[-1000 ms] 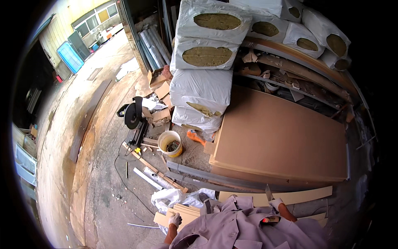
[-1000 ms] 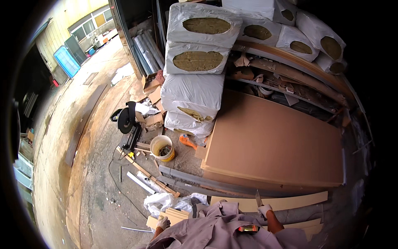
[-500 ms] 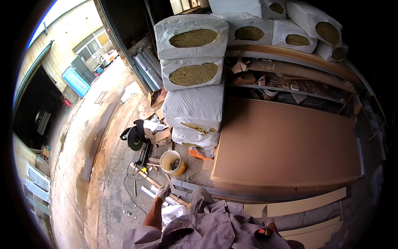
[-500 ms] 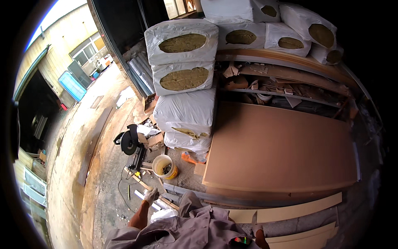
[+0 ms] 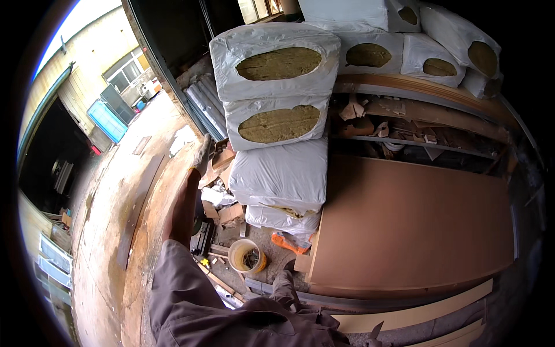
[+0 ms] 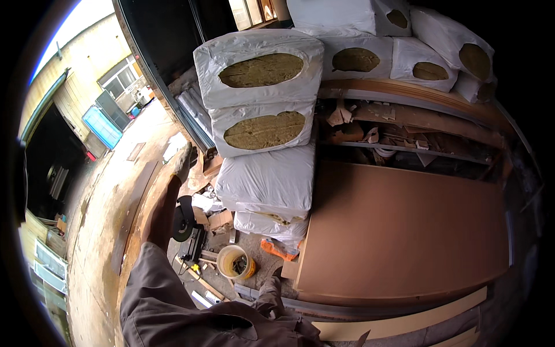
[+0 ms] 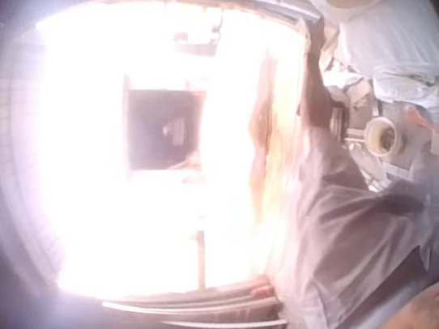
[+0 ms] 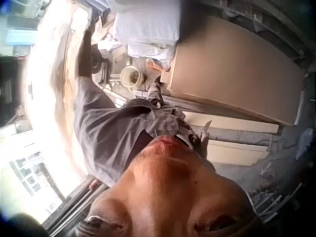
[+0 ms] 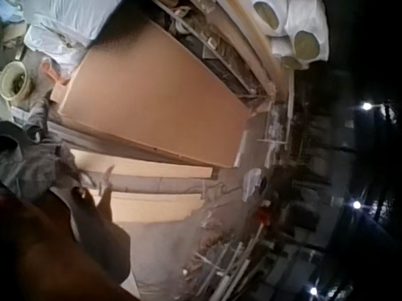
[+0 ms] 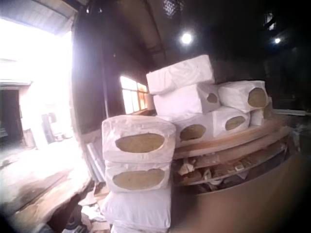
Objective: The person cuts and places yellow insulation panels into a metal-framed ceiling structure. They use a utility knife to trim the panels and fit them between metal beams, then press them into place.
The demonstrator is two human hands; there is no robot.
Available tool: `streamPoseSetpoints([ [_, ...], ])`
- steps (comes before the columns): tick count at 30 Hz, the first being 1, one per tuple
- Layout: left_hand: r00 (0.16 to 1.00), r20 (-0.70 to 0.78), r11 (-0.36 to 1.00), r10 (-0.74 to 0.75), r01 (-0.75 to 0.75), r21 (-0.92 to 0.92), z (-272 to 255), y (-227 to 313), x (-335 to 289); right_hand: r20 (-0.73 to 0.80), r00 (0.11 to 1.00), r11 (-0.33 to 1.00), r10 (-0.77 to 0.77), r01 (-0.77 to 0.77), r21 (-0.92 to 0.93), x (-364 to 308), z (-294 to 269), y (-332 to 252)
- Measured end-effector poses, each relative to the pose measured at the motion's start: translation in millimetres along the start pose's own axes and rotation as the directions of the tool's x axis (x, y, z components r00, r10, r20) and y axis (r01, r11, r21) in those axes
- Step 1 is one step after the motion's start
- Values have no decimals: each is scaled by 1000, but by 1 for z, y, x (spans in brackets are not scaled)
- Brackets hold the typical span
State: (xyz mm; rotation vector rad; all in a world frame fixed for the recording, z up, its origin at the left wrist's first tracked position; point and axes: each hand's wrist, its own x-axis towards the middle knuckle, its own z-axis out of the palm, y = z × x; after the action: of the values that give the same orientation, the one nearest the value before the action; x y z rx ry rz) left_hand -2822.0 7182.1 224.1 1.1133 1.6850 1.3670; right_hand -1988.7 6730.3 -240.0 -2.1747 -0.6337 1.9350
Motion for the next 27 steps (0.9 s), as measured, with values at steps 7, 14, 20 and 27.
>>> streamPoseSetpoints([
  [7,900,-147,911,411,-404,76,2,35,301,-8,996,982,-90,90,167,-13,74,-224],
  [14,864,-139,875,483,-482,47,20,45,389,18,992,967,-123,115,226,-59,134,-352],
  [20,948,41,948,317,-318,10,23,75,365,12,994,950,-112,104,293,-89,162,-367],
  [27,966,5,965,258,-258,44,8,79,369,25,994,888,-104,81,454,-134,183,-301],
])
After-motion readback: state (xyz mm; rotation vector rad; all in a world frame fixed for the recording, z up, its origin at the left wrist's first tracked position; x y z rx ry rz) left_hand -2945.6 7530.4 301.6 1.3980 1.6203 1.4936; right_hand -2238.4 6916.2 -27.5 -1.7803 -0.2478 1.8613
